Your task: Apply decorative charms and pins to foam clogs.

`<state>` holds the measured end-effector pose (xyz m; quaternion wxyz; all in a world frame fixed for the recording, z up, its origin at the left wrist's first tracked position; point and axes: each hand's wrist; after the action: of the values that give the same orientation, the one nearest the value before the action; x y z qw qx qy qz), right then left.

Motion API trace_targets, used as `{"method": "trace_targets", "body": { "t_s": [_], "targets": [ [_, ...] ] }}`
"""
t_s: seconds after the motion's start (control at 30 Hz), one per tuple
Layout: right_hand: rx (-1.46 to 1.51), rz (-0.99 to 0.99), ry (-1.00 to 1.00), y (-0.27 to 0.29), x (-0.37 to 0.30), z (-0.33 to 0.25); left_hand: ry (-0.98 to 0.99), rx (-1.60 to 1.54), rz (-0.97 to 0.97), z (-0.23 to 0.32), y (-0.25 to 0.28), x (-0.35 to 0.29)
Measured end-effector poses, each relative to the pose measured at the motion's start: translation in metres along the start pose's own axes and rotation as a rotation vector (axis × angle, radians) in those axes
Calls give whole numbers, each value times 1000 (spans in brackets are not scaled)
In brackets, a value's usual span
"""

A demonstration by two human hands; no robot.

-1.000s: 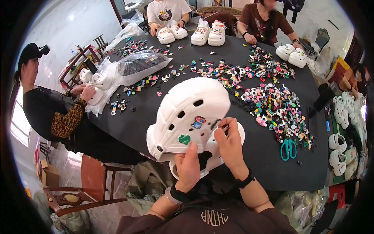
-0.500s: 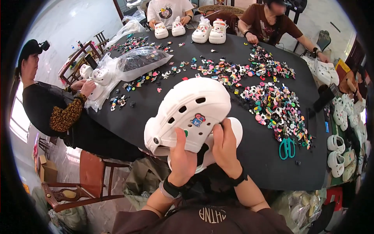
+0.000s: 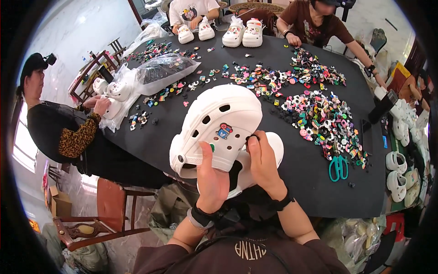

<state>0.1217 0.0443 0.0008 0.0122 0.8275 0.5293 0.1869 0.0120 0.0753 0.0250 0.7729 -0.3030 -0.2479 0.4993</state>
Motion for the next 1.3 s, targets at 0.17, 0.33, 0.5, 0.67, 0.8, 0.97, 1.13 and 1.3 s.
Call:
{"method": "trace_targets", "body": {
  "t_s": [0.17,0.33,0.5,0.67,0.8,0.97,1.13,1.3],
  "targets": [
    [108,-136,-13,12,5,7,60,-27,-2,7,2,7],
    [798,-346,-222,24,4,6,109,-75,-5,18,5,19],
    [939,-302,-242,30,-2,3,154,-128,15,14,6,24],
    [1058,-284,-202,37,-3,-5,-41,47,10,-3,6,10],
    [867,-291,-270,25,-6,-17,-154,150,92,-18,9,-6],
    [304,-25,-113,3,-12,-26,-320,488,-65,-39,19,-24],
    [-11,-28,-223,7,-10,-27,-272,422,-2,-46,20,-34],
    [66,26,-18,12,-34,-23,-275,368,9,-38,5,-56]
  ]
}}
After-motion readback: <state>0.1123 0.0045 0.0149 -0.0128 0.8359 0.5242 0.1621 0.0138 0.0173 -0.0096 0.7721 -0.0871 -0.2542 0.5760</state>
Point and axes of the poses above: each hand's wrist, its own x-axis towards the middle knuckle, its own y-axis out of the back of the hand, z = x × y, and after that the axes turned 7 degrees about -z, right-handed
